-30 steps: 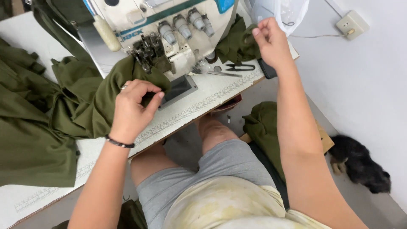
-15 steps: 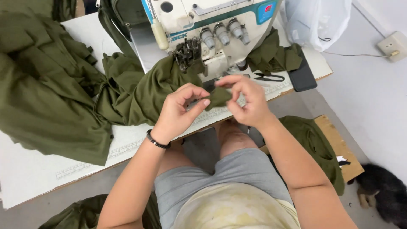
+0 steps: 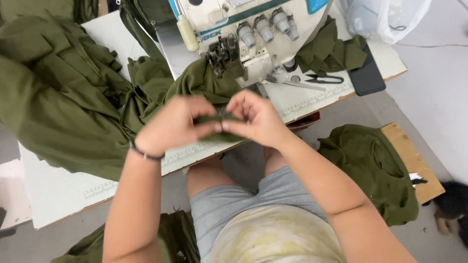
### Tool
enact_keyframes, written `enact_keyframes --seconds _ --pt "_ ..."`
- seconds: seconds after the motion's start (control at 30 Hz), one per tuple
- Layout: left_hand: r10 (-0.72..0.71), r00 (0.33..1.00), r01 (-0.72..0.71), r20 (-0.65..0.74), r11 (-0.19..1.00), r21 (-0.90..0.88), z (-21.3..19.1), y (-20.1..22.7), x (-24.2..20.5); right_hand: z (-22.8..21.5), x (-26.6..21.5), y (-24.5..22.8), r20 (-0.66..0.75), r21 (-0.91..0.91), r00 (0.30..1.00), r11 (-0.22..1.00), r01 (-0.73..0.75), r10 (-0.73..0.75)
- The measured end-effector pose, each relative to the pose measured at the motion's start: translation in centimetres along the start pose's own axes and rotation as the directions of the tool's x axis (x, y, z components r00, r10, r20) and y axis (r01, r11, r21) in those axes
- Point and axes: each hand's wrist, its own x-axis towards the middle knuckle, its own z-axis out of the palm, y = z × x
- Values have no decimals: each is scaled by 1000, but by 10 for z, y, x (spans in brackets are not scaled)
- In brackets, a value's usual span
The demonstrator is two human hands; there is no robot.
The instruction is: Trimming loose threads from olive green fabric pieces using small snips at a sewing station.
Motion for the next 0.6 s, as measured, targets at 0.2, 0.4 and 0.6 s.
enact_keyframes --seconds 0.2,0.4,0.6 --pt "-112 986 153 -122 895 419 -14 -88 69 -1 26 79 -494 -319 867 941 -110 -66" --pt "-151 987 138 63 976 169 -2 -82 51 -12 14 86 -420 -75 905 996 48 -75" --pt "-170 985 161 29 968 192 0 -63 42 2 20 108 -427 263 871 955 -140 245"
